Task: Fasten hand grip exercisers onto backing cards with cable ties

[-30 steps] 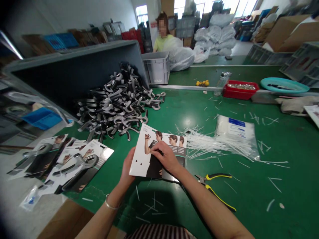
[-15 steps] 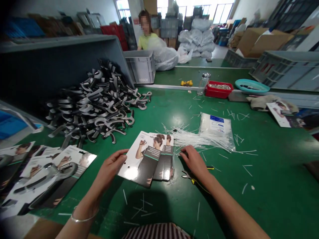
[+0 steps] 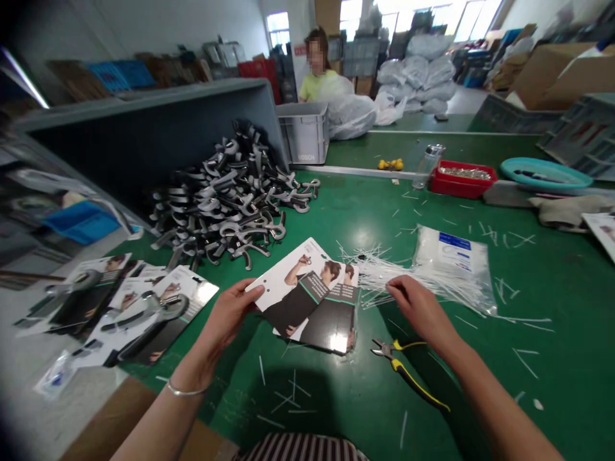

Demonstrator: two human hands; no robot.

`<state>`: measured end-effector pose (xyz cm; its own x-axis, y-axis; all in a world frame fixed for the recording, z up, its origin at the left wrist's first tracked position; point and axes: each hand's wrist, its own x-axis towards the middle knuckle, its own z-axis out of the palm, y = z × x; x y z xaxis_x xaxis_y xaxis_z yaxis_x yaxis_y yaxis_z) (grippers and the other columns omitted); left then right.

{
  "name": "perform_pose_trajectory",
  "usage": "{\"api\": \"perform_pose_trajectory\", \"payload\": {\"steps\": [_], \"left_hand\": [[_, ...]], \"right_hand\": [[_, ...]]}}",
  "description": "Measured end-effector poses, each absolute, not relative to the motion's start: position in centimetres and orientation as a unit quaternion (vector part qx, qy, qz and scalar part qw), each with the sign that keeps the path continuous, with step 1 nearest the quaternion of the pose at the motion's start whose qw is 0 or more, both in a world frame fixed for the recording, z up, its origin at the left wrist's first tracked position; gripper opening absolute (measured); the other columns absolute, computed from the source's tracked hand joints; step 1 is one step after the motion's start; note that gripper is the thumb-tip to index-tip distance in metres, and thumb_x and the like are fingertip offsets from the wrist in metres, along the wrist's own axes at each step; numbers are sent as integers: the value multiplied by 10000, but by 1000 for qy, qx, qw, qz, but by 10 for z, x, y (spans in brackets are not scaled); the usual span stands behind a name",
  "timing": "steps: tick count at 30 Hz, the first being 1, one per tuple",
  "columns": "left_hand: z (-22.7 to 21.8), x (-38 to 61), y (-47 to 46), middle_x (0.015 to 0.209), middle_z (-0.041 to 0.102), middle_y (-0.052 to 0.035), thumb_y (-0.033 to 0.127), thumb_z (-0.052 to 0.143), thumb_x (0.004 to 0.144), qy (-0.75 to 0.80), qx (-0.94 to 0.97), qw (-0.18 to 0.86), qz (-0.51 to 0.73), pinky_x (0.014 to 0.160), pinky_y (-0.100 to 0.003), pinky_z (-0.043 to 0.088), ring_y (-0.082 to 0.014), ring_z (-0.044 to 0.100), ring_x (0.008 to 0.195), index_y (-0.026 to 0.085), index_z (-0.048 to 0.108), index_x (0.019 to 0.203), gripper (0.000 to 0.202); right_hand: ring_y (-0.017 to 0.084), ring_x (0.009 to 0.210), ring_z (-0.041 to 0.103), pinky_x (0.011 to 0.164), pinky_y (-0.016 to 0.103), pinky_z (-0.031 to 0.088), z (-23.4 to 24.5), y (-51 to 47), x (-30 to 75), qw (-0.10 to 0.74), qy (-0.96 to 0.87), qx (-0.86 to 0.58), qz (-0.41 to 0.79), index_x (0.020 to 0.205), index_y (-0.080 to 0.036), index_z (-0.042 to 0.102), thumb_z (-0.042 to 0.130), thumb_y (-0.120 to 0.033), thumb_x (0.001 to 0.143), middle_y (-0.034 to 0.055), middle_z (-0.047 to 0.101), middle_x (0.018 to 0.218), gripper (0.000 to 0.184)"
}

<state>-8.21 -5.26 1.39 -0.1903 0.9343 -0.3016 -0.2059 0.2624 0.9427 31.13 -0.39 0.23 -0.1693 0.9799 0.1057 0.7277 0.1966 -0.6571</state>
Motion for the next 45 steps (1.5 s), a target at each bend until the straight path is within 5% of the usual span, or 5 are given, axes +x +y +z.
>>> {"api": "perform_pose_trajectory", "payload": {"steps": [10, 25, 33, 39, 45], "left_hand": [[32, -62, -43, 737, 665, -23, 518, 667, 810, 537, 455, 555, 444, 502, -207, 425, -123, 566, 580, 138, 677, 1001, 426], [23, -52, -43, 744, 636, -27, 482, 675, 817, 509, 444, 585, 449, 558, -206, 404, -119, 548, 625, 123, 685, 1001, 404], [35, -51, -40, 757, 639, -16, 476, 649, 836, 512, 480, 550, 452, 579, -216, 399, -126, 539, 646, 142, 694, 1011, 380], [48, -55, -39, 622, 607, 0, 566, 484, 920, 487, 520, 556, 428, 490, -205, 359, -104, 505, 515, 147, 661, 889, 456], [25, -68, -66, 674, 606, 30, 454, 652, 844, 512, 516, 552, 409, 427, -182, 307, -67, 449, 431, 193, 624, 986, 299]], "right_hand": [[187, 806, 718, 778, 361, 575, 68, -8, 188, 535, -598, -421, 423, 969, -226, 594, 642, -350, 905, 42, 749, 931, 147], [214, 986, 696, 872, 396, 538, 35, -11, 139, 540, -719, -395, 187, 1070, -276, 602, 549, -224, 959, 36, 752, 1042, 133], [228, 1121, 622, 991, 412, 456, 29, -2, 137, 437, -773, -353, 294, 1003, -261, 655, 560, -247, 938, 43, 697, 1164, 117], [126, 595, 548, 542, 250, 476, 44, 9, 154, 303, -694, -374, 535, 931, -237, 647, 628, -406, 886, -23, 587, 731, 176], [80, 508, 411, 433, 195, 304, 36, 9, 160, 298, -645, -365, 601, 927, -202, 635, 683, -447, 840, -49, 504, 648, 265]]}}
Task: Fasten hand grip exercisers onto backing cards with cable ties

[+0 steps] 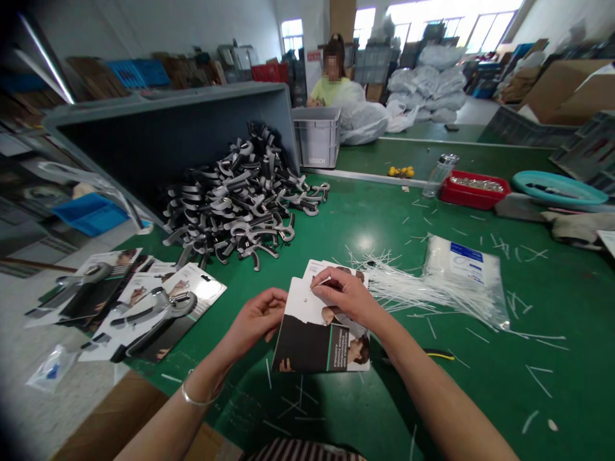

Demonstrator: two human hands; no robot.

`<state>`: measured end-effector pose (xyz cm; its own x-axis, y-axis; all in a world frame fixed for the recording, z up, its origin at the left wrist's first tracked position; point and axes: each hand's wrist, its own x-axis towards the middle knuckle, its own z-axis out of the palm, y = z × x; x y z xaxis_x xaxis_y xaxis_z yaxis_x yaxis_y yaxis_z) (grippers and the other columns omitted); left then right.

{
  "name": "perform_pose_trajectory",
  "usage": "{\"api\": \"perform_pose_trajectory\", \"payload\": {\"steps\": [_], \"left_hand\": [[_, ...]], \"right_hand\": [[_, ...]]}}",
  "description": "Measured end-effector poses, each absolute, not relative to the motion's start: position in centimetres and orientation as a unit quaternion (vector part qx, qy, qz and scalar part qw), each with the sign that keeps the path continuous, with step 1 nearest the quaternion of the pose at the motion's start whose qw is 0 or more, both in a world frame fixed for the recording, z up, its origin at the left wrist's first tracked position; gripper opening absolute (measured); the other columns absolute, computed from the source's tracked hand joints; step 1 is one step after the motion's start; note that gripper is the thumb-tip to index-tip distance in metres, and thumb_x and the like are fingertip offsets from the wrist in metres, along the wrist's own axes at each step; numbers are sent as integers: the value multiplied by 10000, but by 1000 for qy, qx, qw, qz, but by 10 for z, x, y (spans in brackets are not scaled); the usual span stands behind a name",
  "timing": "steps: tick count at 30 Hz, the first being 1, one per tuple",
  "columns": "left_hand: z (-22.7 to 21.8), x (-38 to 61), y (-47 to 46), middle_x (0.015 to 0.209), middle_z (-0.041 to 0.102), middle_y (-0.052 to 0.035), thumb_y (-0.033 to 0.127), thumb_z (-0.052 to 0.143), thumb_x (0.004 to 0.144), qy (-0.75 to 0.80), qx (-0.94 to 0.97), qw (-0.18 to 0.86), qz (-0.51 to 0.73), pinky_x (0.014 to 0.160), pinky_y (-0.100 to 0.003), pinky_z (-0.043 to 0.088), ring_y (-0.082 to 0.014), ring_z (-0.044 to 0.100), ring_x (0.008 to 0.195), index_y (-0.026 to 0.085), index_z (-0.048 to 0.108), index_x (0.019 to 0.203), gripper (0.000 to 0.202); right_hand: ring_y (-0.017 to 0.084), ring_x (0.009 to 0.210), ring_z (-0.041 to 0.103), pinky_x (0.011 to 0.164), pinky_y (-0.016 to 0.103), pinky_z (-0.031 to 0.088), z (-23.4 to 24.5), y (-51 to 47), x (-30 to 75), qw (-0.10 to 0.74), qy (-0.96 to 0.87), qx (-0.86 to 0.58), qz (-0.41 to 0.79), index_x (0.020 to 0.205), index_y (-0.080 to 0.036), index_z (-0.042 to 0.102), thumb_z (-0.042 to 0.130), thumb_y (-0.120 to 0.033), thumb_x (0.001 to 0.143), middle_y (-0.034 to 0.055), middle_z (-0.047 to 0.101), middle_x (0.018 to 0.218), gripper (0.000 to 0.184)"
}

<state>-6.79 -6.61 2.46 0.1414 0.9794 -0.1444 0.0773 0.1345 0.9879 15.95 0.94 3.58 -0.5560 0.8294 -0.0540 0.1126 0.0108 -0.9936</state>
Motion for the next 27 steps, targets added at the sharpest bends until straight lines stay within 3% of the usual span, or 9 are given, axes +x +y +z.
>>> {"api": "perform_pose_trajectory", "payload": {"steps": [2, 4, 7, 13, 19, 24, 27], "left_hand": [[26, -74, -77, 770, 656, -10, 381, 641, 860, 525, 586, 476, 393, 531, -205, 413, -110, 550, 571, 201, 673, 945, 201], [32, -81, -87, 879, 697, -51, 313, 584, 905, 500, 672, 419, 351, 725, -254, 486, -172, 631, 782, 212, 715, 971, 178], [39, -90, -95, 1029, 715, -81, 261, 487, 959, 435, 741, 413, 303, 906, -307, 478, -211, 650, 982, 237, 698, 1131, 273], [34, -87, -97, 903, 746, -74, 249, 520, 951, 385, 802, 370, 265, 836, -291, 505, -209, 689, 900, 240, 718, 1078, 236], [38, -77, -102, 1091, 729, -100, 155, 530, 926, 329, 833, 351, 273, 916, -316, 476, -228, 665, 1044, 245, 691, 1135, 278], [22, -65, -101, 959, 685, -99, 180, 530, 927, 469, 757, 251, 380, 847, -310, 467, -209, 625, 911, 195, 714, 987, 194], [10, -55, -93, 1011, 642, -101, 173, 511, 920, 535, 667, 275, 439, 851, -307, 469, -213, 596, 954, 191, 716, 993, 218]], "right_hand": [[75, 495, 387, 429, 198, 271, 28, 11, 157, 283, -639, -351, 623, 942, -199, 630, 678, -466, 841, -54, 496, 640, 289], [71, 485, 364, 427, 199, 245, 23, 13, 155, 269, -633, -342, 641, 959, -202, 628, 672, -474, 848, -56, 499, 643, 297], [75, 512, 386, 444, 201, 247, 21, 16, 152, 255, -634, -333, 650, 961, -199, 638, 675, -457, 851, -43, 524, 669, 283], [104, 627, 489, 528, 209, 349, 28, 21, 151, 215, -650, -307, 660, 912, -188, 673, 715, -430, 809, -19, 579, 721, 267], [128, 683, 563, 589, 233, 430, 32, 30, 152, 181, -644, -295, 682, 890, -181, 698, 753, -458, 757, 4, 653, 790, 312], [100, 612, 522, 566, 221, 398, 34, 27, 148, 195, -623, -293, 698, 893, -187, 668, 753, -427, 768, -24, 623, 745, 283], [95, 566, 470, 518, 216, 350, 33, 19, 145, 218, -634, -298, 680, 932, -210, 647, 701, -426, 825, -41, 572, 695, 247]]}}
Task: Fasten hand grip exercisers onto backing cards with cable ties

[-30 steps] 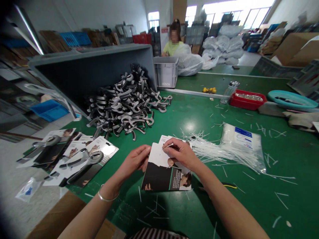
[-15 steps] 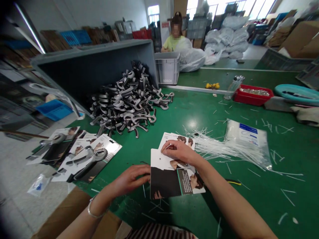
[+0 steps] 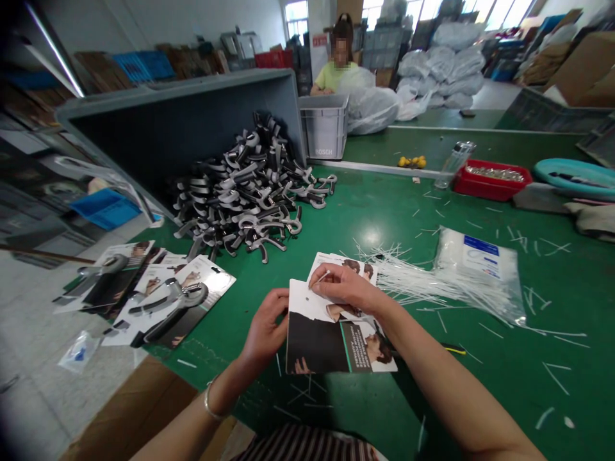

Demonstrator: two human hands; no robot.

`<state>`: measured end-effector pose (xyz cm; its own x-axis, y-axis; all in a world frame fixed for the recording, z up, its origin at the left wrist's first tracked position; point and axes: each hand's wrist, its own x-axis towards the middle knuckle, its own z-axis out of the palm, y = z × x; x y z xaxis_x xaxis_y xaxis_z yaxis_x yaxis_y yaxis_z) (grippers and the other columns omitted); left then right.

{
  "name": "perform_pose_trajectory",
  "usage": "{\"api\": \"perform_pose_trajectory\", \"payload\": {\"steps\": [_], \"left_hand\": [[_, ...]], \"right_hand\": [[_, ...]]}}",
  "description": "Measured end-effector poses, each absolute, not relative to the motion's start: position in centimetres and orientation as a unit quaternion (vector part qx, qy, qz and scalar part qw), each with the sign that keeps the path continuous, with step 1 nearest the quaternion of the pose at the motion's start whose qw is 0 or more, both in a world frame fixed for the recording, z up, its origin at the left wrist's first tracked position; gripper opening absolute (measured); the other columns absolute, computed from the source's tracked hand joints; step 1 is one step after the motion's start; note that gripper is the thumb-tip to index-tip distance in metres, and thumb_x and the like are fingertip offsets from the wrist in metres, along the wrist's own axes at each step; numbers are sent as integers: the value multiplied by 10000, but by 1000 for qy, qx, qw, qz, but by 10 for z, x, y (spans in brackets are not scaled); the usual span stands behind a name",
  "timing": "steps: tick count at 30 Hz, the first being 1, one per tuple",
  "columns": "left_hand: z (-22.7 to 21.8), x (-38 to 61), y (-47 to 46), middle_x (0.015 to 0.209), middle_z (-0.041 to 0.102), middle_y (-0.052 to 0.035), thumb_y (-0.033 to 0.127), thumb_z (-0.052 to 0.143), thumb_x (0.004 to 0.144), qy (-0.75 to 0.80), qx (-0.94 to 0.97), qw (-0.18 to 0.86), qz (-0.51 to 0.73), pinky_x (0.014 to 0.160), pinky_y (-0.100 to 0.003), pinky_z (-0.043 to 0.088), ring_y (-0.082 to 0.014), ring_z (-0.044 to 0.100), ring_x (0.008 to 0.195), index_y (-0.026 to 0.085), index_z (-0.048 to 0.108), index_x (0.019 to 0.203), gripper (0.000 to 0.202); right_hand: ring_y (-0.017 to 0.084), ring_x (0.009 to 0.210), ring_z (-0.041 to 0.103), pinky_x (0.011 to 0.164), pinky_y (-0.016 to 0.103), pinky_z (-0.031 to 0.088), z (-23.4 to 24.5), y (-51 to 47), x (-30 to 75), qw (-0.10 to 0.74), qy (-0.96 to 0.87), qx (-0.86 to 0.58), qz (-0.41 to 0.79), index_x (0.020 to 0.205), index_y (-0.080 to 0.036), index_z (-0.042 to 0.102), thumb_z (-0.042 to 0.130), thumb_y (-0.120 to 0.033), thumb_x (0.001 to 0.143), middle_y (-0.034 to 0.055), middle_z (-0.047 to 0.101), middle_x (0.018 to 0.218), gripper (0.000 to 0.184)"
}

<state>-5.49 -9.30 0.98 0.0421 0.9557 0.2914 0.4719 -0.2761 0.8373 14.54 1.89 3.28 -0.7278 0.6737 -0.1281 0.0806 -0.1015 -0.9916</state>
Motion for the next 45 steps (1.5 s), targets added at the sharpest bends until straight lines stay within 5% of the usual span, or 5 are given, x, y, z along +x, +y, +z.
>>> {"api": "perform_pose_trajectory", "payload": {"steps": [18, 23, 27, 34, 45], "left_hand": [[-11, -51, -85, 1058, 680, -85, 297, 673, 856, 496, 566, 434, 495, 862, -299, 497, -204, 639, 976, 190, 726, 983, 174], [-1, -46, -84, 1065, 686, -96, 265, 815, 706, 488, 429, 527, 547, 795, -284, 532, -187, 675, 916, 185, 521, 1172, 557], [13, -59, -79, 1009, 697, -90, 394, 676, 835, 514, 455, 520, 508, 725, -259, 523, -160, 666, 814, 164, 545, 1164, 421], [28, -72, -44, 741, 658, -14, 456, 618, 838, 549, 612, 476, 313, 535, -208, 412, -123, 556, 606, 158, 695, 848, 308], [-26, -44, -81, 514, 573, 43, 576, 560, 840, 622, 375, 517, 453, 331, -171, 270, -78, 432, 318, 176, 552, 857, 400]], "right_hand": [[121, 690, 512, 651, 259, 405, 15, 6, 154, 230, -728, -296, 573, 1037, -218, 649, 573, -421, 930, 6, 620, 882, 241], [179, 885, 569, 856, 322, 428, 16, -2, 146, 260, -779, -295, 488, 982, -228, 667, 765, -328, 791, 11, 636, 967, 237], [192, 1003, 582, 960, 349, 401, 12, -4, 142, 299, -771, -260, 498, 888, -215, 691, 687, -283, 869, 36, 648, 1024, 71], [200, 1072, 574, 966, 362, 421, 18, 11, 146, 267, -798, -210, 498, 884, -199, 675, 635, -323, 911, 66, 624, 1096, 132], [179, 824, 660, 796, 341, 537, -1, 169, 150, 279, -804, -435, 292, 1065, -183, 646, 473, -223, 938, 55, 710, 966, 218]]}}
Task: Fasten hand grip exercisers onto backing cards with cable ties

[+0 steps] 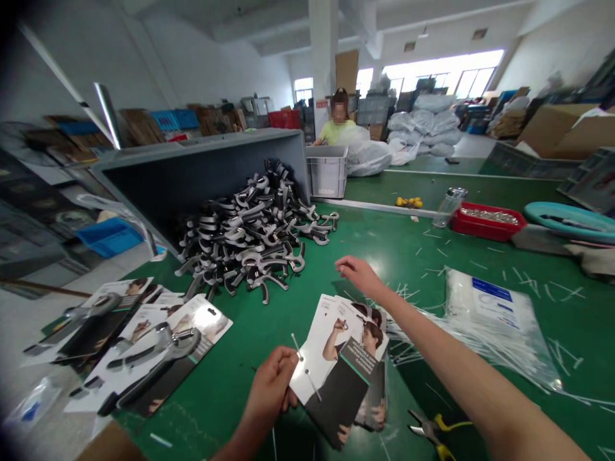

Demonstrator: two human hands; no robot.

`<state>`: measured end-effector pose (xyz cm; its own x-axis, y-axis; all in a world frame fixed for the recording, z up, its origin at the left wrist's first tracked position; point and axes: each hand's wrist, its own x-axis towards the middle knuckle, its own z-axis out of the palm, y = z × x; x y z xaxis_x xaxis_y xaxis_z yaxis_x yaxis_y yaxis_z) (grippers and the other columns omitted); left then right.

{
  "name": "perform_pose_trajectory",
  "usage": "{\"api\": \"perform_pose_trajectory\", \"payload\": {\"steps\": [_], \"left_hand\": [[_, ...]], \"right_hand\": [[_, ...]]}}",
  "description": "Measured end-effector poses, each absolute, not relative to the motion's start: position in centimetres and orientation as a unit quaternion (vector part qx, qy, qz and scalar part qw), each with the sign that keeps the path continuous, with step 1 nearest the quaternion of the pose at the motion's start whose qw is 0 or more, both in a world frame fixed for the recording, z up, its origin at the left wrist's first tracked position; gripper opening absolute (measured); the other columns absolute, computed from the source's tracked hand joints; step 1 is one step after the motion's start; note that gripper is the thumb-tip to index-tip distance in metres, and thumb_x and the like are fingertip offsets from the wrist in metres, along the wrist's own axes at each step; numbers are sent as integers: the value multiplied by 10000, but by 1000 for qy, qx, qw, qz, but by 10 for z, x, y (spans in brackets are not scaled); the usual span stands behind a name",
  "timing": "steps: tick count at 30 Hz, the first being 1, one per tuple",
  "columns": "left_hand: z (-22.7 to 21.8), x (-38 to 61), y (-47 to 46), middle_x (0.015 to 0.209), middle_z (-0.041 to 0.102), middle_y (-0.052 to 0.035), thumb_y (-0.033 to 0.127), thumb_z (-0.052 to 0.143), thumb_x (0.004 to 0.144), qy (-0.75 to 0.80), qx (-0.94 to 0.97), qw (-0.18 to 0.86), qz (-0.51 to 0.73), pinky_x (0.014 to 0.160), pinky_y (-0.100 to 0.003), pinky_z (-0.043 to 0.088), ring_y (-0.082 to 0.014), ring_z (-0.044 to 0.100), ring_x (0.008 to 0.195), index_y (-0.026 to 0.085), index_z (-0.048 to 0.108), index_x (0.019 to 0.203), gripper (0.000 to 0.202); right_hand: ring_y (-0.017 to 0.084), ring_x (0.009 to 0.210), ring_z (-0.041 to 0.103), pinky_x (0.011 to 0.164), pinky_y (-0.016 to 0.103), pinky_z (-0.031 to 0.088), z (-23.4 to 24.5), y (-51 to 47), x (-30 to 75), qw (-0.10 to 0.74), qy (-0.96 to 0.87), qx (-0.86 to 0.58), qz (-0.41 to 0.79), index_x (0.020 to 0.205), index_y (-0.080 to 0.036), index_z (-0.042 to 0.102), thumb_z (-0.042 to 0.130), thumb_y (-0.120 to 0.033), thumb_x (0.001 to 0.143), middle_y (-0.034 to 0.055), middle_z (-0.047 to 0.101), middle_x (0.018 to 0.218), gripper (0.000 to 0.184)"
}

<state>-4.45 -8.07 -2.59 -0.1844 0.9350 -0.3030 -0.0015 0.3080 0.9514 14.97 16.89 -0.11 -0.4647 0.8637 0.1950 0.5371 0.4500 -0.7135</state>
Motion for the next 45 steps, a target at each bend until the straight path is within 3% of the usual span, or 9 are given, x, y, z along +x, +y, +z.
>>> {"api": "perform_pose_trajectory", "payload": {"steps": [5, 10, 17, 23, 29, 32, 35, 40, 45], "left_hand": [[-49, -45, -85, 462, 569, 39, 681, 497, 845, 643, 329, 508, 469, 323, -187, 294, -110, 448, 308, 207, 492, 877, 474], [-59, -52, -89, 501, 616, 0, 679, 465, 870, 665, 432, 464, 394, 427, -208, 353, -127, 526, 400, 207, 525, 849, 476], [-54, -37, -101, 582, 662, -25, 625, 398, 922, 675, 466, 479, 314, 536, -251, 419, -180, 620, 523, 218, 539, 960, 432], [-24, -68, -99, 698, 679, -24, 565, 402, 944, 617, 501, 541, 275, 502, -243, 432, -147, 579, 489, 184, 563, 1196, 484], [20, -101, -55, 761, 676, -23, 475, 463, 946, 607, 530, 452, 383, 520, -239, 474, -123, 584, 529, 162, 566, 1178, 403], [44, -88, -24, 1136, 679, -107, 409, 511, 934, 524, 566, 462, 438, 622, -264, 545, -148, 675, 753, 188, 515, 1307, 433], [68, -75, -4, 1486, 465, -120, 380, 541, 930, 439, 592, 469, 487, 847, -329, 563, -216, 644, 1101, 259, 429, 1441, 537], [93, -74, -14, 1323, 640, -100, 415, 521, 949, 364, 650, 581, 329, 998, -370, 488, -250, 630, 1160, 237, 614, 1322, 423], [78, -73, -24, 1290, 667, -71, 346, 644, 871, 358, 635, 618, 294, 1036, -378, 458, -255, 602, 1195, 227, 675, 1244, 393]], "right_hand": [[229, 1085, 605, 992, 431, 470, -39, 261, 82, 248, -830, -448, 222, 1175, -143, 645, 593, -137, 870, 118, 657, 1153, 310], [275, 1196, 552, 996, 523, 461, -55, 316, 35, 221, -830, -481, 176, 1288, -179, 556, 614, -338, 941, 103, 539, 1354, 386], [266, 1130, 582, 928, 365, 467, -68, 281, 83, 187, -820, -519, 156, 1228, -122, 527, 599, -248, 929, 188, 562, 1278, 332], [226, 938, 645, 814, 304, 461, -12, 242, 199, 148, -827, -507, 193, 910, -134, 631, 670, -218, 868, 161, 657, 1097, 102], [118, 630, 609, 666, 293, 465, 79, 211, 274, 168, -804, -480, 308, 897, -112, 661, 474, -438, 948, 46, 661, 760, 379], [128, 714, 625, 674, 282, 478, 102, 166, 266, 230, -785, -413, 399, 1040, -146, 643, 531, -451, 929, 43, 679, 881, 343], [154, 824, 638, 738, 292, 501, 114, 106, 236, 223, -798, -313, 464, 1095, -209, 643, 616, -400, 909, 24, 680, 944, 268], [192, 1091, 602, 994, 364, 444, 124, 27, 199, 134, -873, -142, 446, 1155, -252, 669, 583, -309, 956, 49, 672, 1139, 224], [195, 1141, 580, 1034, 376, 428, 109, 26, 198, 140, -885, -136, 422, 1152, -258, 677, 569, -312, 963, 52, 652, 1183, 224]]}}
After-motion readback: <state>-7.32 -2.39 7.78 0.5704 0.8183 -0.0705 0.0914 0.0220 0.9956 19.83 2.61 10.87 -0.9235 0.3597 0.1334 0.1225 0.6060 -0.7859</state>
